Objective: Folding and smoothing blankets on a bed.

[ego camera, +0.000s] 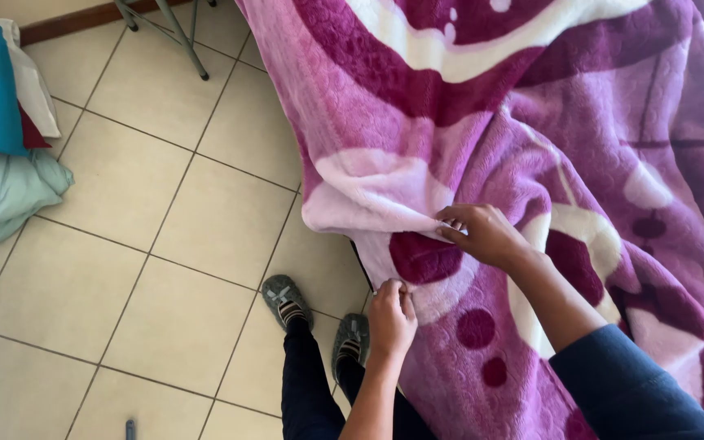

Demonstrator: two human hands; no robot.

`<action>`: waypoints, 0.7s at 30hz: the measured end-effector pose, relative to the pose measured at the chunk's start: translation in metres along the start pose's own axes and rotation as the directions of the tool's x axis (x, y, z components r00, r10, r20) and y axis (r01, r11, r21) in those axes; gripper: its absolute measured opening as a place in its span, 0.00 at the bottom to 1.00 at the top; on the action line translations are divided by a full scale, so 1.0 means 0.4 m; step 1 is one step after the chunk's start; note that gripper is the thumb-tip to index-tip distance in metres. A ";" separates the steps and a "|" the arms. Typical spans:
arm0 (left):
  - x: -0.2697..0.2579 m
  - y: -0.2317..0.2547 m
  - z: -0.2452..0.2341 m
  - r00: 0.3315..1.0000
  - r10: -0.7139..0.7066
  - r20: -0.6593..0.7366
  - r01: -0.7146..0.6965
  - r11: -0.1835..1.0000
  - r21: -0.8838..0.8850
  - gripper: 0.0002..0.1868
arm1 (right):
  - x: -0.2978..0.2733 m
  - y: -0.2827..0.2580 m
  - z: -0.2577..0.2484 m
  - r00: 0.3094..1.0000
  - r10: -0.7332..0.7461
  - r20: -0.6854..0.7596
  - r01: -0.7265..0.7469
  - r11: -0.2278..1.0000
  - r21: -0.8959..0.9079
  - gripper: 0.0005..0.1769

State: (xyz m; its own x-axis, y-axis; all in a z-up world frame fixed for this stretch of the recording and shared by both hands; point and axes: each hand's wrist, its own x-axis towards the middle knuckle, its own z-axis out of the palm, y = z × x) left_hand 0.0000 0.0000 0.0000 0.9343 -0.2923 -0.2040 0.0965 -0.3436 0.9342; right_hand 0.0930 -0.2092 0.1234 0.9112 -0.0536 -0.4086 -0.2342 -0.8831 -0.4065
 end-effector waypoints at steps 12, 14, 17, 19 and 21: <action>-0.077 0.015 -0.166 0.854 -0.162 0.494 0.225 0.972 -0.071 0.03 | -0.320 0.056 0.138 0.994 -0.065 -0.093 0.057 0.995 -0.083 0.46; -0.095 0.018 -0.169 0.837 -0.212 0.504 0.248 0.969 -0.004 0.04 | -0.370 0.032 0.148 0.993 -0.102 -0.061 0.097 0.992 -0.082 0.50; -0.130 0.012 -0.130 0.933 -0.158 0.324 0.142 0.987 0.073 0.04 | -0.423 0.074 0.206 0.976 -0.177 -0.125 0.165 0.981 -0.102 0.49; -0.160 0.025 -0.093 0.991 -0.027 0.130 0.013 0.994 0.109 0.05 | -0.446 0.144 0.252 0.951 -0.212 -0.225 0.187 0.974 -0.127 0.44; -0.201 0.056 -0.071 0.937 0.335 -0.097 -0.329 0.941 0.075 0.24 | -0.458 0.220 0.300 0.898 -0.184 -0.400 0.140 0.981 -0.137 0.23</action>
State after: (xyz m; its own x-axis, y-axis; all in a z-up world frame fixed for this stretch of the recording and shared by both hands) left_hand -0.0632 0.0414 0.0455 0.9412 -0.3026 0.1505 -0.2423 -0.2938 0.9246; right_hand -0.1353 -0.2214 0.0645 0.9968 -0.0720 0.0343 -0.0559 -0.9373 -0.3441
